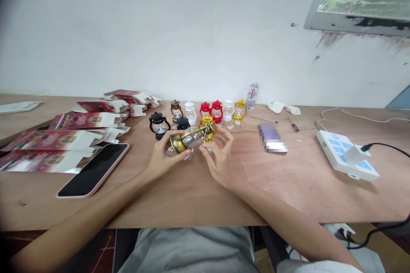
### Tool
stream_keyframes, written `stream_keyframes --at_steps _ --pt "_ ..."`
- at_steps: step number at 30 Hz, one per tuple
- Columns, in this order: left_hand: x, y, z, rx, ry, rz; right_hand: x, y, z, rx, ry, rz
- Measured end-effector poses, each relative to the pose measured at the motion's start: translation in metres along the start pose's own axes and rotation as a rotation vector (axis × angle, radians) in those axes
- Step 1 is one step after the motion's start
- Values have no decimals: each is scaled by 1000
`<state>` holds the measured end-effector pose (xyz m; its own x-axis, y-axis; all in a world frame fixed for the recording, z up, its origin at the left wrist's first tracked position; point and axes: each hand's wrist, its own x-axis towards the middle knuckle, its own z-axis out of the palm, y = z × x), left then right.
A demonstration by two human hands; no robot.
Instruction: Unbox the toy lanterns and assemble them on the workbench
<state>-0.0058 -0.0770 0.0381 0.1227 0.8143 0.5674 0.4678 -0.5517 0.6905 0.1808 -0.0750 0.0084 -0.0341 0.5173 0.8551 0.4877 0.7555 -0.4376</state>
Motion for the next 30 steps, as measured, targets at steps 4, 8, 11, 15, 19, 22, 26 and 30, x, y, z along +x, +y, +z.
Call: stream_keyframes --at_steps 4,8,11,15,19,22,26,30 --pt "4 -5 -3 -35 100 -11 6 8 -1 81 61 138" --pt "7 -6 -8 -112 103 -49 18 19 -3 322 99 446" --pt "7 -5 -6 -286 34 -110 22 27 -1 454 11 564" --pt "6 -6 2 -450 -51 -239 17 34 5 604 -119 717" --pt "5 -9 5 -409 -83 -266 14 35 10 784 -133 852" --pt "5 -10 5 -361 -77 -251 15 35 10 855 -80 873" --pt "4 -7 6 -291 -73 -222 17 34 10 847 -20 864" --pt "1 -2 7 -156 -63 -219 15 30 10 823 3 830"
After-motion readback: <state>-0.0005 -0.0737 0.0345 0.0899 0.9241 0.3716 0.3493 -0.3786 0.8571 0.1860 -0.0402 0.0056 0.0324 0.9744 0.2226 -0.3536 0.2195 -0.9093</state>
